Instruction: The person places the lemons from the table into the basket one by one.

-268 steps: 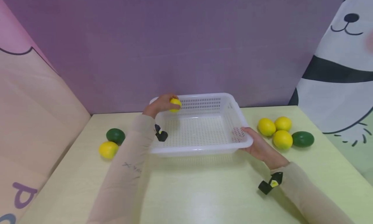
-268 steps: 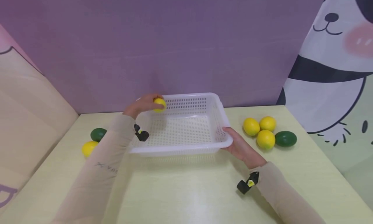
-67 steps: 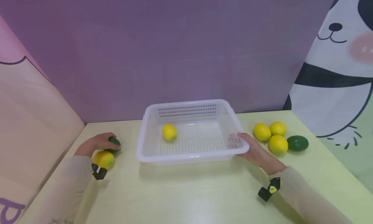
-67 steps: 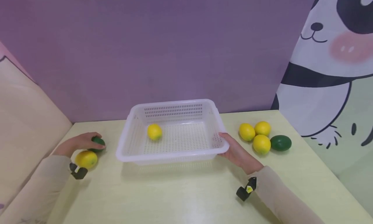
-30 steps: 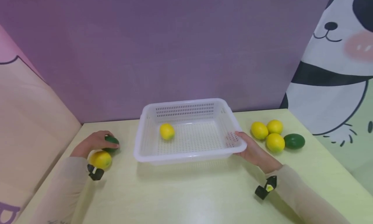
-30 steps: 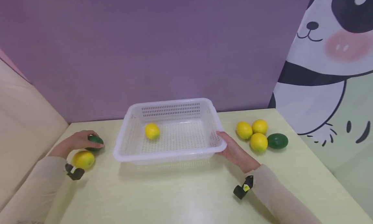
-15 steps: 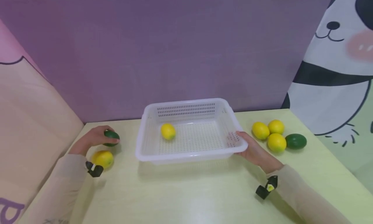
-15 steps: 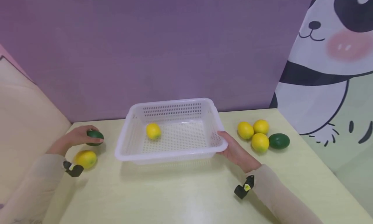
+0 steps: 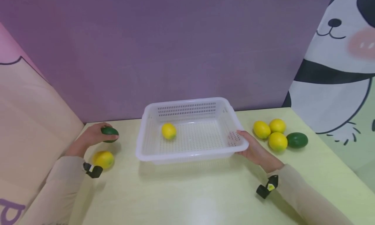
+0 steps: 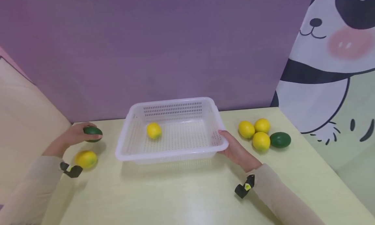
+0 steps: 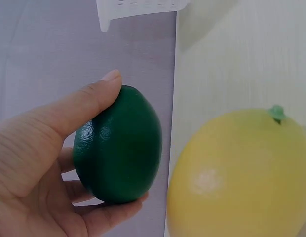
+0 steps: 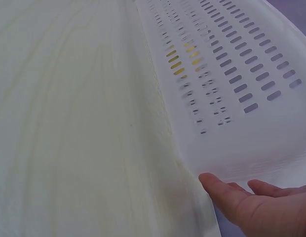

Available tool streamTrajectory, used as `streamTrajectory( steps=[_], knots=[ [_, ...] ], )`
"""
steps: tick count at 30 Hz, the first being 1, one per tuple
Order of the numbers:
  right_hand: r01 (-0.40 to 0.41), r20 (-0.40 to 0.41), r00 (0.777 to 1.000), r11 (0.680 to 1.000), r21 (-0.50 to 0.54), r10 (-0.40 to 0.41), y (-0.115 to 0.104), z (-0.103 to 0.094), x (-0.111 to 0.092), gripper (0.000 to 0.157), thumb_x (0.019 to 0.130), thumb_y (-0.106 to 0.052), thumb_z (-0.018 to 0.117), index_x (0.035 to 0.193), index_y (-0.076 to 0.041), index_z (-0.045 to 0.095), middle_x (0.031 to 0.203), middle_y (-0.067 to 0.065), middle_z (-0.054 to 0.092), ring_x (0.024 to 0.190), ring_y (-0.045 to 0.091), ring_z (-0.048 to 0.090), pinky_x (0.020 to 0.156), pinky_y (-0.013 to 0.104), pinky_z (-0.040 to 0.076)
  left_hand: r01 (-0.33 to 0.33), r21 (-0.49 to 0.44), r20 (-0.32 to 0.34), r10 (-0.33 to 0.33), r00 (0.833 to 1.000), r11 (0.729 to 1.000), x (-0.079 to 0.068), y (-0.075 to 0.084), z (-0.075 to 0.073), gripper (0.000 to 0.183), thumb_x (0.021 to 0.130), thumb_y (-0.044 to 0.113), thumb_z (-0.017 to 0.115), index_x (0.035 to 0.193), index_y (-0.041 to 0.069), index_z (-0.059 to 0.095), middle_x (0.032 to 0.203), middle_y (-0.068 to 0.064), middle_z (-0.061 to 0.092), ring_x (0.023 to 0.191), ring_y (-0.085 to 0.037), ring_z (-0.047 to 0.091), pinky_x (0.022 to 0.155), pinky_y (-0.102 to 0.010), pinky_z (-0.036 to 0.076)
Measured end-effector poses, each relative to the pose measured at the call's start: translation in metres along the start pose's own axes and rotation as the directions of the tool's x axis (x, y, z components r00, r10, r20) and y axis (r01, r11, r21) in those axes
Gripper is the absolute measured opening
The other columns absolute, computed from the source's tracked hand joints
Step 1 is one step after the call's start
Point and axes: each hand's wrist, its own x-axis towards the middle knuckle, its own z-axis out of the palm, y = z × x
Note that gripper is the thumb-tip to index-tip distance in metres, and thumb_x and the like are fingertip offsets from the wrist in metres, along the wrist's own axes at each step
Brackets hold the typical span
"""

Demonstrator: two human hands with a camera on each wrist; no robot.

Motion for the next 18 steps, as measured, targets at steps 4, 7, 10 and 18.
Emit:
streamTrajectory(
  steps=[4, 7, 10, 18],
  knots=[
    [0.004, -0.006, 1.0, 1.0, -0.004, -0.004, -0.001, 0.001, -0.001, 0.054, 0.103, -0.036, 0.026, 0.149, -0.011, 0.012, 0.123, 0.002, 0.053, 0.111, 0.022, 0.053, 0.089, 0.036, 0.048, 0.005, -0.016, -0.023, -0.005, 1.0, 1.0, 0.0, 0.002, -0.001, 0.076, 0.082, 0.051, 0.066, 0.126, -0.007, 0.044, 0.119, -0.031, 0.05, 0.099, -0.04, 0.05, 0.079, -0.049, 0.046],
    [0.002, -0.021, 1.0, 1.0, -0.007, -0.002, -0.001, 0.001, -0.001, 0.055, 0.103, -0.036, 0.026, 0.148, -0.01, 0.012, 0.124, 0.003, 0.052, 0.111, 0.023, 0.053, 0.089, 0.036, 0.049, 0.011, -0.04, -0.034, -0.013, 0.999, 0.999, 0.0, 0.004, -0.003, 0.077, 0.083, 0.052, 0.065, 0.127, -0.007, 0.043, 0.121, -0.033, 0.048, 0.101, -0.042, 0.049, 0.081, -0.051, 0.046],
    [0.002, -0.035, 0.999, 1.0, -0.006, -0.002, -0.001, 0.0, 0.0, 0.055, 0.102, -0.036, 0.028, 0.148, -0.009, 0.014, 0.125, 0.003, 0.051, 0.112, 0.022, 0.052, 0.089, 0.036, 0.049, 0.029, -0.059, -0.035, -0.031, 0.999, 0.998, 0.0, 0.008, -0.004, 0.079, 0.083, 0.055, 0.064, 0.128, -0.006, 0.041, 0.122, -0.033, 0.047, 0.102, -0.042, 0.048, 0.081, -0.05, 0.046],
    [-0.004, -0.035, 0.999, 1.0, -0.003, 0.004, 0.0, 0.001, 0.001, 0.052, 0.102, -0.037, 0.028, 0.146, -0.012, 0.02, 0.124, 0.003, 0.053, 0.11, 0.02, 0.054, 0.089, 0.035, 0.048, 0.059, -0.089, -0.044, -0.063, 0.997, 0.994, -0.003, 0.024, -0.009, 0.082, 0.083, 0.055, 0.063, 0.133, -0.005, 0.038, 0.125, -0.033, 0.045, 0.103, -0.042, 0.048, 0.08, -0.048, 0.047]
  ],
)
